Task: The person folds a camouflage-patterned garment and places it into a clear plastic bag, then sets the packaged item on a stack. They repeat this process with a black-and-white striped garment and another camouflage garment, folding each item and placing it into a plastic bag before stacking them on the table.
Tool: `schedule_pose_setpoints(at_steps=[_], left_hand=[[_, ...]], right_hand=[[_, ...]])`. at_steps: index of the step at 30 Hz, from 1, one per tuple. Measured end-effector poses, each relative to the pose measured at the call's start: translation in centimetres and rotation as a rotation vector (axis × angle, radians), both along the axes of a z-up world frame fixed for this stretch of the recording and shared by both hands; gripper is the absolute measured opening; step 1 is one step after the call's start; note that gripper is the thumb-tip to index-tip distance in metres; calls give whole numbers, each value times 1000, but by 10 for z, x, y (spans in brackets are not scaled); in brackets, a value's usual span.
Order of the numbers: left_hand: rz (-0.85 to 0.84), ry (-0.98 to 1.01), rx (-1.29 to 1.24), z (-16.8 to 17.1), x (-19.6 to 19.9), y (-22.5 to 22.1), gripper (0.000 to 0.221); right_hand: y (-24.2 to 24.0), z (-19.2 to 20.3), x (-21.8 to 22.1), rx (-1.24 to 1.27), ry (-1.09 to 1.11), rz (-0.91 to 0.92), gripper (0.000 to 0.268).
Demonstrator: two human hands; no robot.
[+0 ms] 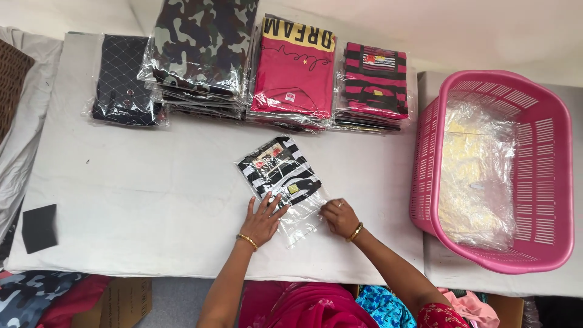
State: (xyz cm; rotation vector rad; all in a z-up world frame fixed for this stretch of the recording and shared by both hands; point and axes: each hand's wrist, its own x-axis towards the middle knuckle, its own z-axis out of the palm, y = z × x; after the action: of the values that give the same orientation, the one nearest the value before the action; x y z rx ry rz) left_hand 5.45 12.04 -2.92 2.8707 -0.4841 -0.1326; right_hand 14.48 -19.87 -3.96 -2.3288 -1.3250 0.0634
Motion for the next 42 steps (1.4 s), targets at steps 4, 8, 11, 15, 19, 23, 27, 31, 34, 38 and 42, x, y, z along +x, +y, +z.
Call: schedule_pose_setpoints(at_steps=[4,8,11,15,19,23,27,31,34,38,42], left_hand=[[-36,121,19,9,11,4,53],[-101,79,193,10,8,4,60],[-136,-139,-50,8,-10,-3,61],[-87,-178,-127,-23,-23,-4,16],[174,-192,-221,-19,-24,-1,13],[1212,58,-762,-18,-21,-19,20],[1393,677,-1240,-25,-4,-24,19],[1363,803,-1475,-56,-4,-16,18],[1346,716,-1574,-37,0,-9,15],[1210,479,-1696,-1,-5,-8,10],[1172,359,-1749,14,-5,-15,11]], right_hand=[[-1,-11,53,35,-110,-188,37],[5,13,86,-97,-15,-326,40],[16,49,82,-180,-267,39,60],[7,40,67,-171,-189,152,35],[2,1,66,-150,48,-197,18],[37,42,65,-34,742,-830,26],[54,17,82,6,1138,-950,18],[41,-39,90,73,1337,-827,26],[38,-17,91,171,1446,-855,23],[44,40,72,316,1486,-909,26],[51,33,55,443,1440,-979,36]])
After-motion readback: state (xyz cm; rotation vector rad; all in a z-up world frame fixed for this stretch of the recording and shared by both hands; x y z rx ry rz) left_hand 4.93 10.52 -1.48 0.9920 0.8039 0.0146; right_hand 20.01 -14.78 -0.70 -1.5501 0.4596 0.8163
